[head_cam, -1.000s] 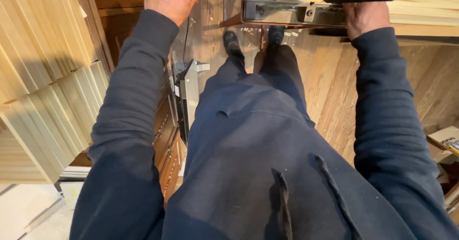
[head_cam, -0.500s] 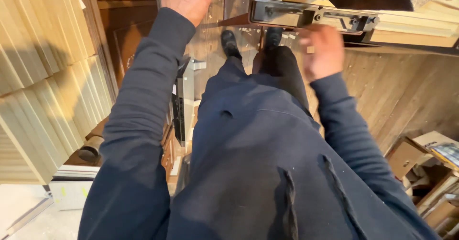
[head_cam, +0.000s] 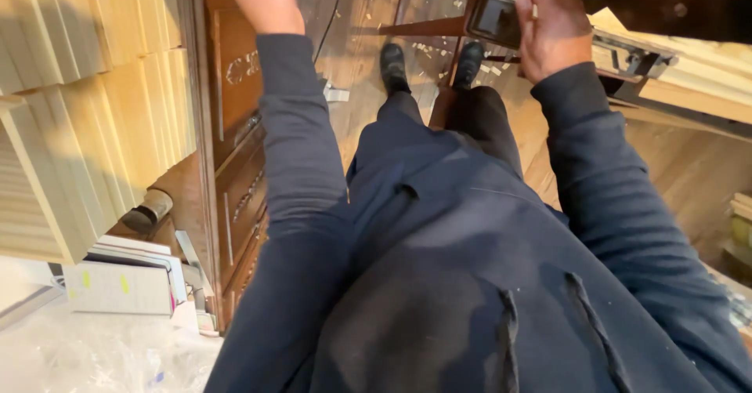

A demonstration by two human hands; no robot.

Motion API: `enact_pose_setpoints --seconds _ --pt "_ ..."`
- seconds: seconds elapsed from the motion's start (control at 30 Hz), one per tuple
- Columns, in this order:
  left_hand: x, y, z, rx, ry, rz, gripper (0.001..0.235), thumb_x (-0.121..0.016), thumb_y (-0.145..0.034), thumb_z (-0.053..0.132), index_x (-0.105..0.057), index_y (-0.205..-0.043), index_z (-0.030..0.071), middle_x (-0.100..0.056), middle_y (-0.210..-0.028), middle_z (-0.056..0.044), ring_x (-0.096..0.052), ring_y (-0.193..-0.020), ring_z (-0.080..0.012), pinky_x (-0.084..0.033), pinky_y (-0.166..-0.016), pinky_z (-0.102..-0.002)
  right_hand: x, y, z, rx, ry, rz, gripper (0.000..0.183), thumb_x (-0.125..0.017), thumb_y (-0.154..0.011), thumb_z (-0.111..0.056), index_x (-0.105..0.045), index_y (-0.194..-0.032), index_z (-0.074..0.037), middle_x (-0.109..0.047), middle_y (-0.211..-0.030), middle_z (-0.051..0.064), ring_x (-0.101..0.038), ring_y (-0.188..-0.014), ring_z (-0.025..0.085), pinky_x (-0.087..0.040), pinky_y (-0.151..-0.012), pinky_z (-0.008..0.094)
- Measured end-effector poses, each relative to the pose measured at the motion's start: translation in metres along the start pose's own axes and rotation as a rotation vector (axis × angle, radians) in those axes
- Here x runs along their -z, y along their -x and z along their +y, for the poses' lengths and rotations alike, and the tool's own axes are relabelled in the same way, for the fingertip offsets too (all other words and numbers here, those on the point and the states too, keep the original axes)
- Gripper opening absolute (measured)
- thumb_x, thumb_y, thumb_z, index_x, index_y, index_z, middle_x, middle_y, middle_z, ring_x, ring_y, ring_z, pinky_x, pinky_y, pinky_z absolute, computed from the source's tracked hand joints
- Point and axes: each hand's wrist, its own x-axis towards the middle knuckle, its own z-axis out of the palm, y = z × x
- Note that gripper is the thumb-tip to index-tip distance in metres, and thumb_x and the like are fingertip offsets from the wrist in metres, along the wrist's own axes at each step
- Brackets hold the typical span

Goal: Cutting wooden molding pieces using a manual miter cutter for picture framing.

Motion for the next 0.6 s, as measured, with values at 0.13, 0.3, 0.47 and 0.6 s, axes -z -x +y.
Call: enact_pose_setpoints --seconds 0.13,0.3,0.47,0.6 --pt "0.013 0.01 0.013 0.472 1.077 0.39 0.015 -0.06 -0.096 -0.001 -0.054 -0.09 0.011 -0.056 -0.075 -0.003 -0.051 -0.058 -0.0113 -0.028 -0.04 -0.027 0.001 -0.003 0.003 -0.033 0.007 -0.044 0.015 -0.055 -0.116 -0.011 -0.068 -0.119 -0.003 -0.066 -0.115 0.02 -0.062 -0.106 0.044 -0.05 -0.092 0.049" --pt "-0.037 0.026 -0.031 0.413 1.401 0.165 0.016 -0.061 -0.1 -0.004 -0.059 -0.093 0.011 -0.056 -0.075 0.001 -0.048 -0.061 -0.0093 -0.027 -0.044 -0.028 0.004 -0.002 0.008 -0.049 0.006 -0.101 0.019 -0.052 -0.119 -0.013 -0.068 -0.118 -0.002 -0.066 -0.114 0.021 -0.062 -0.107 0.044 -0.049 -0.093 0.05" --pt "-0.062 0.028 -0.047 0.434 1.459 0.091 0.014 -0.061 -0.098 -0.007 -0.061 -0.092 0.006 -0.06 -0.077 -0.002 -0.049 -0.061 -0.0115 -0.029 -0.044 -0.029 0.002 -0.002 0.017 -0.041 0.05 -0.125 0.02 -0.052 -0.119 -0.012 -0.068 -0.116 -0.001 -0.067 -0.11 0.021 -0.061 -0.108 0.044 -0.049 -0.094 0.05" --pt "-0.083 0.029 -0.062 0.348 1.558 0.032 0.014 -0.058 -0.098 -0.007 -0.06 -0.088 0.002 -0.061 -0.079 -0.01 -0.054 -0.07 -0.0175 -0.031 -0.049 -0.03 0.003 0.0 0.022 -0.014 0.086 -0.128 0.019 -0.051 -0.116 -0.01 -0.068 -0.114 -0.001 -0.067 -0.109 0.021 -0.061 -0.107 0.043 -0.049 -0.096 0.05"
